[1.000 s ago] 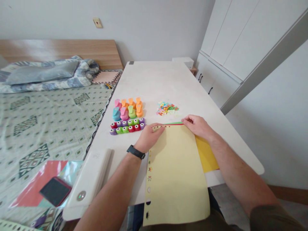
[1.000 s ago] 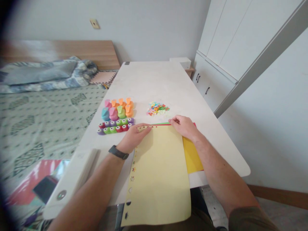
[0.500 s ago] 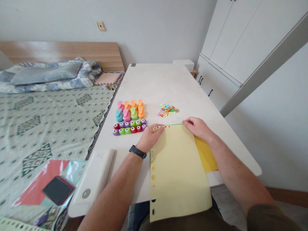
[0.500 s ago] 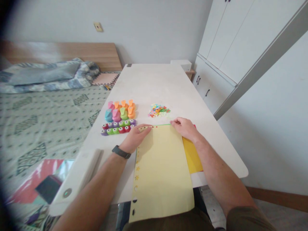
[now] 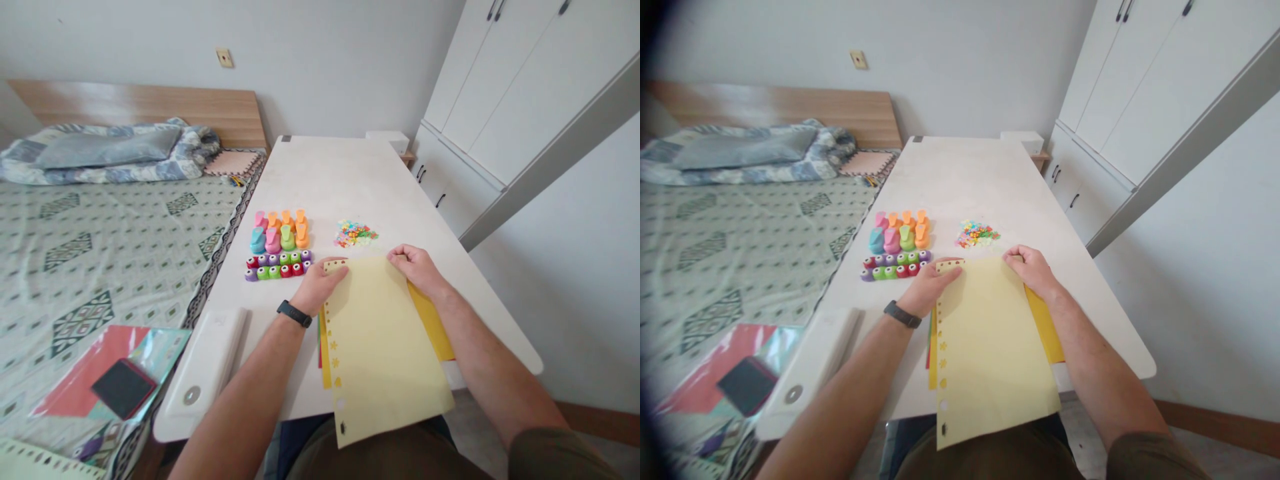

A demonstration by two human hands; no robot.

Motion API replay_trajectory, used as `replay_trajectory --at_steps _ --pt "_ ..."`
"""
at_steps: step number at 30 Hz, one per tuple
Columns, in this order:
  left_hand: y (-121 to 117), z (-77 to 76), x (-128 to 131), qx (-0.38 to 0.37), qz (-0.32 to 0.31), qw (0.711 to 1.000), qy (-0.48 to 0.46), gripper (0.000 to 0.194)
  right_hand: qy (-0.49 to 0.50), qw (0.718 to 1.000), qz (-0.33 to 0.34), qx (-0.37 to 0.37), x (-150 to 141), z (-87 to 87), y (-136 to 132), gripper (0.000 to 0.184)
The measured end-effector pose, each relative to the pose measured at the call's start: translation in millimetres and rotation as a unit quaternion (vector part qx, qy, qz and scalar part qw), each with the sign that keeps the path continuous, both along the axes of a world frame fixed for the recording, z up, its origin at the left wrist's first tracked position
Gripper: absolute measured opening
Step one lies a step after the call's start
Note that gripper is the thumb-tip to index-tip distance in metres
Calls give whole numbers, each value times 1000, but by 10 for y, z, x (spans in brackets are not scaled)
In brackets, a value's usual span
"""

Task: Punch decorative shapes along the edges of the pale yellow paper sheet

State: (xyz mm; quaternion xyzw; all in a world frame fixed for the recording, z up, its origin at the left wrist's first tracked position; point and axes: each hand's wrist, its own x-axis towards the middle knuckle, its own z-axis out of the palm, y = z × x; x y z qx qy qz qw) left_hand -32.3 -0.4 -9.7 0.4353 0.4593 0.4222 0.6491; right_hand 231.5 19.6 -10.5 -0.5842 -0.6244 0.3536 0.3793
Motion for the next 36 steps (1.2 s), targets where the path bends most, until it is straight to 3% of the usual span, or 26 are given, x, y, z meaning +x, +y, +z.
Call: replay_trajectory --at_steps 10,18,25,28,32,36 --pt "10 12 2 -5 -41 999 -29 45 67 997 -13 -28 3 -36 30 34" --pt "5 21 21 -17 -32 998 -43 37 70 997 -26 -23 12 -70 32 35" --pt "26 -9 30 -15 -17 999 -45 33 37 999 -18 23 38 -163 82 35" --pt "27 -21 32 -7 -15 999 -38 33 -20 994 -66 80 32 -166 116 39" --pt "24 -23 30 -10 -28 999 -28 30 -82 982 -100 138 -76 44 200 39" --pt "34 -57 32 2 -26 1000 -15 31 -115 980 1 165 -412 430 390 37"
